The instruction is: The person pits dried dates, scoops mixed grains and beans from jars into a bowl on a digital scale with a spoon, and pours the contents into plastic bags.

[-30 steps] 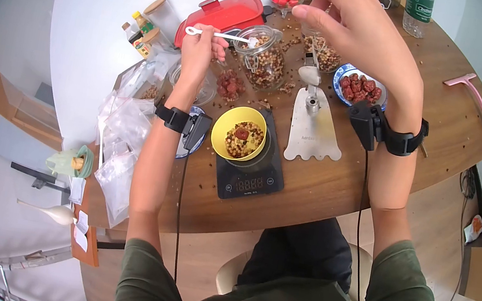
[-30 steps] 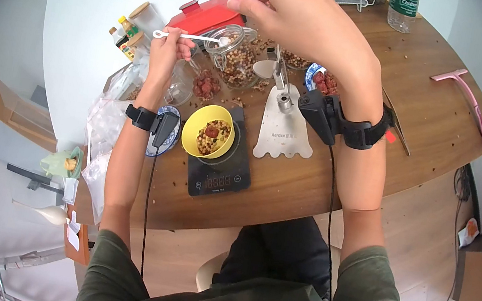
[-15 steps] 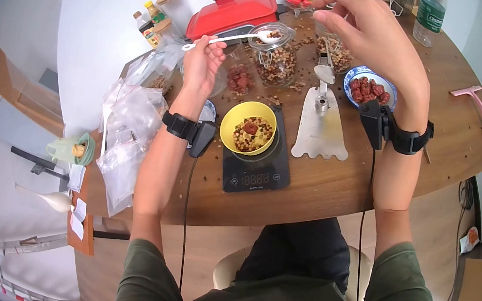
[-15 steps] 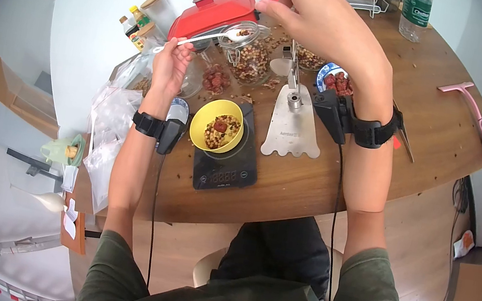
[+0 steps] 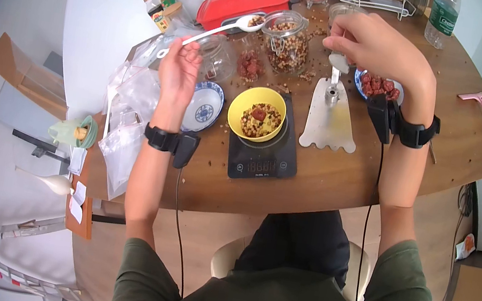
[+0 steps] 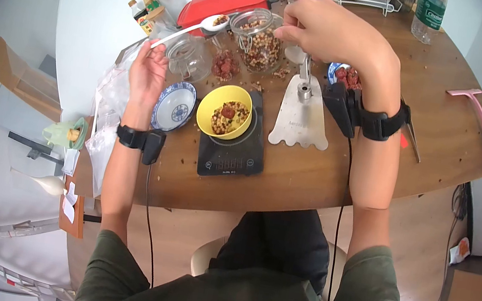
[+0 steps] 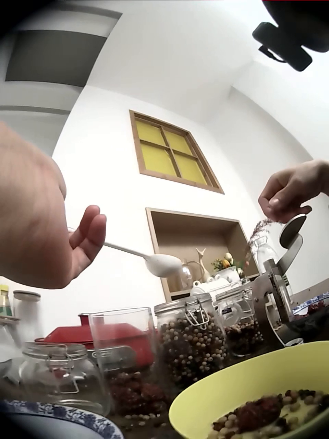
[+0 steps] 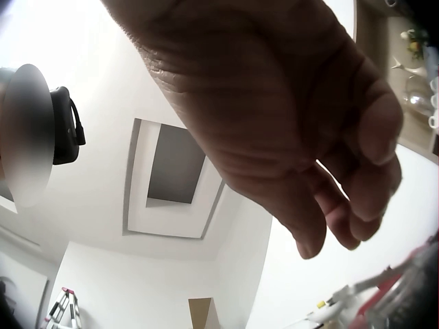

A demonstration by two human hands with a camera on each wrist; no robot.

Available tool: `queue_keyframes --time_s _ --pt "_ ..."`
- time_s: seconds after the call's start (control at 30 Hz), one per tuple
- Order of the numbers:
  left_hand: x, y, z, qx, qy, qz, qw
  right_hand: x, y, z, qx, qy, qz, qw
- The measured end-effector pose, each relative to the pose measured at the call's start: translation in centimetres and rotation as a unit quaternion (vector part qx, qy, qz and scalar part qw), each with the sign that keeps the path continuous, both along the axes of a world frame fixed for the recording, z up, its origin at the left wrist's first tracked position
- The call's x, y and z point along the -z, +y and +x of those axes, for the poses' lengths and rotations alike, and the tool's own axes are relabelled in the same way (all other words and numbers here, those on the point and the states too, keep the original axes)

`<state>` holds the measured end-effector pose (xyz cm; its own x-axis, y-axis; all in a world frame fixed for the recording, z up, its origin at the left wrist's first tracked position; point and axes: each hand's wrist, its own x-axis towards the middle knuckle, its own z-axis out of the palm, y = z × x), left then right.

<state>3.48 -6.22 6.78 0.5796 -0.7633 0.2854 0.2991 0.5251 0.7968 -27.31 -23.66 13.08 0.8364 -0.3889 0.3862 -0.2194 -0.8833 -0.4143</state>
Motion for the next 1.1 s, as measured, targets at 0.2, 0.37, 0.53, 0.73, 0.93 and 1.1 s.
queue_keyframes --time_s 0.2,0.37,0.53,0.73,0.93,1.1 --pt "0.4 5.9 -1.5 -0.042 -0.012 0.044 0.998 1.3 0.2 1.8 -0.008 0.022 -0.081 0.996" --pt "1.2 9.3 -4.2 -0.039 -0.101 0.085 0.99 2.2 0.0 3.5 0.016 0.018 -0.099 0.995" --pt "2.0 10.3 -5.6 -0.024 -0.214 0.153 0.965 1.4 0.9 3.7 0.051 0.083 -0.076 0.992" --pt "0.9 10.4 -6.1 0.012 -0.351 0.194 0.916 1.6 0.8 3.6 0.046 0.071 -0.082 0.993" --pt "-1.0 10.2 -5.6 0.023 -0.428 0.187 0.884 2.2 -0.2 3.9 0.024 0.076 -0.072 0.994" --pt "-2.3 9.0 -4.9 -0.007 -0.428 0.147 0.892 1.5 0.4 3.5 0.018 0.088 -0.049 0.995"
